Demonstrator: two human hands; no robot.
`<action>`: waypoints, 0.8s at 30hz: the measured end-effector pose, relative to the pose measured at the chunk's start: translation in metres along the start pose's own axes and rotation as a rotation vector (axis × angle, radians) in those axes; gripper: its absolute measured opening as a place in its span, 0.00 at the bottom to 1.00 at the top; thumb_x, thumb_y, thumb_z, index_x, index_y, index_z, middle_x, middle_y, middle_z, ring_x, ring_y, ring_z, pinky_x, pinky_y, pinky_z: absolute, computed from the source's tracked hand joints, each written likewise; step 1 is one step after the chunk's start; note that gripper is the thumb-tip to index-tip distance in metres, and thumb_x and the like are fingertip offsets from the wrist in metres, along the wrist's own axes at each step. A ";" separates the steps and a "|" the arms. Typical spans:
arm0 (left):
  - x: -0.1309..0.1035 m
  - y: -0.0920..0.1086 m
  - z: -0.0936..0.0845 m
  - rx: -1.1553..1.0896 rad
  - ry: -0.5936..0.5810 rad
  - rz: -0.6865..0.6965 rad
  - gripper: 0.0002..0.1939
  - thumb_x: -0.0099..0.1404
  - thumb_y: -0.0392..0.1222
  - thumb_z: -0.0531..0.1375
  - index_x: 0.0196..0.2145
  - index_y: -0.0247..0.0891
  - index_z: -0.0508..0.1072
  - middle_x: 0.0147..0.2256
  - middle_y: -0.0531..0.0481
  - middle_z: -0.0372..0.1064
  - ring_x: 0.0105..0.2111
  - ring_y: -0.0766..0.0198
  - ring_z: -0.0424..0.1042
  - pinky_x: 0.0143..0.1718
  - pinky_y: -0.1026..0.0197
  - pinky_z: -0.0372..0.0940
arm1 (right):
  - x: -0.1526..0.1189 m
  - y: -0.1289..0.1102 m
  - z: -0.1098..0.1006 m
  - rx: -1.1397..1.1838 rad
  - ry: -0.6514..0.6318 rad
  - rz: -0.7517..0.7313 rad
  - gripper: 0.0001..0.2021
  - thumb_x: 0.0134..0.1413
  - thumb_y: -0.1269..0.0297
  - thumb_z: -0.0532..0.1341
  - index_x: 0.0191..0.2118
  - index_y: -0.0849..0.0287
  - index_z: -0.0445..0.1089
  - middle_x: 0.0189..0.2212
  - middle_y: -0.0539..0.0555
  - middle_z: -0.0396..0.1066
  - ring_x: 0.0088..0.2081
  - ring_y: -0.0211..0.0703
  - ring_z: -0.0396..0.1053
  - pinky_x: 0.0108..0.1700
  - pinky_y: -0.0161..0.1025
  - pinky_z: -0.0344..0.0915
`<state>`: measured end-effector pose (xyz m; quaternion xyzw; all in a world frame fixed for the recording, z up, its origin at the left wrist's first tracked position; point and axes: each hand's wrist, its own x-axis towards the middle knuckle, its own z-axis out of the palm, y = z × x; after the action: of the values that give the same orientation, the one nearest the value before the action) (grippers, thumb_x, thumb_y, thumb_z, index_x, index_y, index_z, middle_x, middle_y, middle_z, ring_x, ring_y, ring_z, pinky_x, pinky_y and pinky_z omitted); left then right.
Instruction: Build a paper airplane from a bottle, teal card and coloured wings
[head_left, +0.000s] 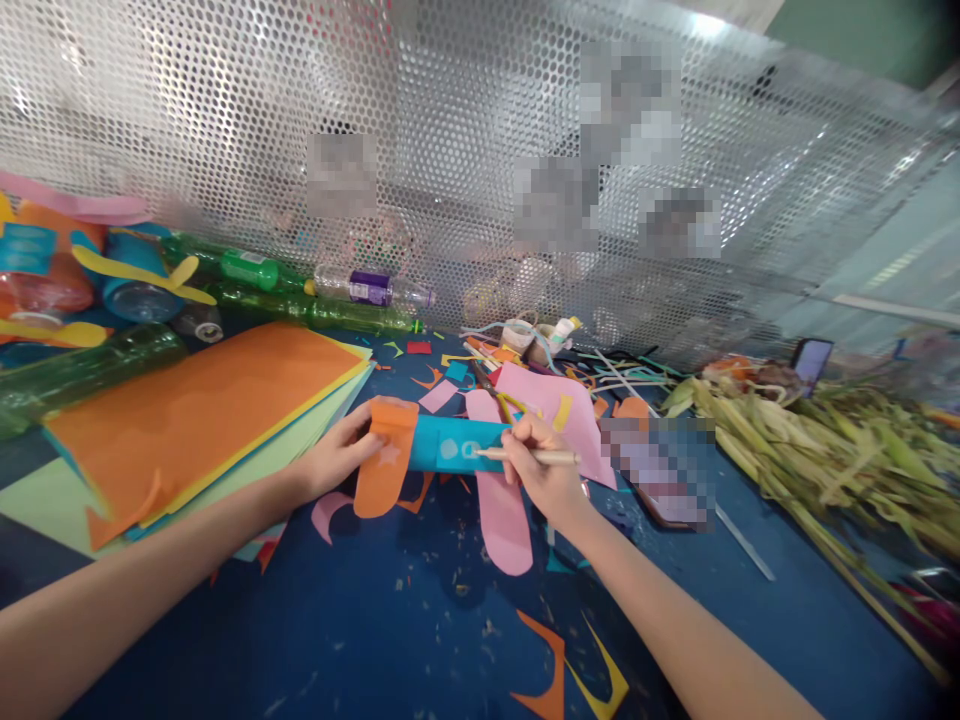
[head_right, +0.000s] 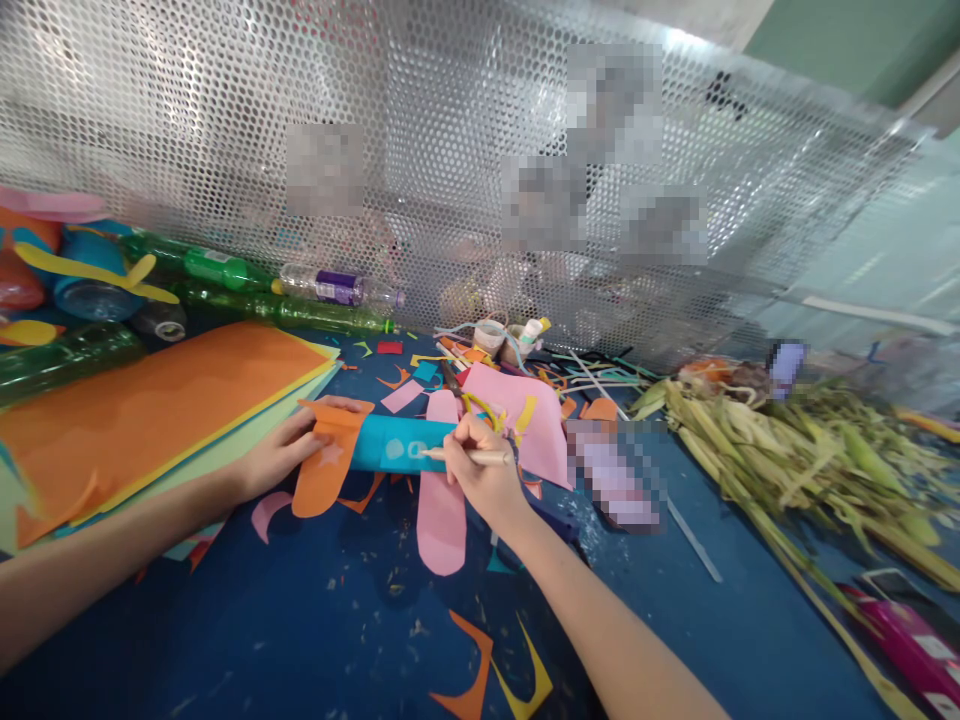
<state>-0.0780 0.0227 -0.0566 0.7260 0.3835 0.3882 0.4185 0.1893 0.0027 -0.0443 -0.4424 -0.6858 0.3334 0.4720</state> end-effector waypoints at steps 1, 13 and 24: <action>0.000 0.000 0.000 0.002 -0.001 0.002 0.21 0.64 0.47 0.50 0.52 0.39 0.65 0.51 0.45 0.67 0.52 0.52 0.64 0.52 0.52 0.62 | 0.000 0.000 0.000 -0.001 -0.005 0.004 0.14 0.59 0.62 0.54 0.23 0.54 0.51 0.11 0.41 0.59 0.14 0.34 0.57 0.24 0.34 0.58; 0.001 0.001 0.001 0.003 0.011 -0.014 0.21 0.63 0.48 0.50 0.51 0.39 0.66 0.50 0.44 0.67 0.51 0.52 0.66 0.51 0.52 0.63 | -0.001 0.001 0.002 -0.017 -0.045 -0.032 0.13 0.59 0.61 0.54 0.24 0.54 0.53 0.13 0.44 0.63 0.17 0.36 0.62 0.25 0.35 0.60; 0.001 -0.003 0.000 -0.013 0.005 -0.011 0.22 0.63 0.49 0.51 0.52 0.38 0.66 0.50 0.43 0.67 0.50 0.52 0.66 0.51 0.52 0.63 | -0.001 -0.004 0.004 -0.059 -0.051 -0.026 0.14 0.59 0.58 0.55 0.24 0.54 0.54 0.14 0.45 0.65 0.17 0.36 0.61 0.25 0.34 0.60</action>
<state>-0.0787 0.0245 -0.0588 0.7202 0.3861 0.3901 0.4243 0.1845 -0.0002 -0.0426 -0.4384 -0.7130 0.3179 0.4454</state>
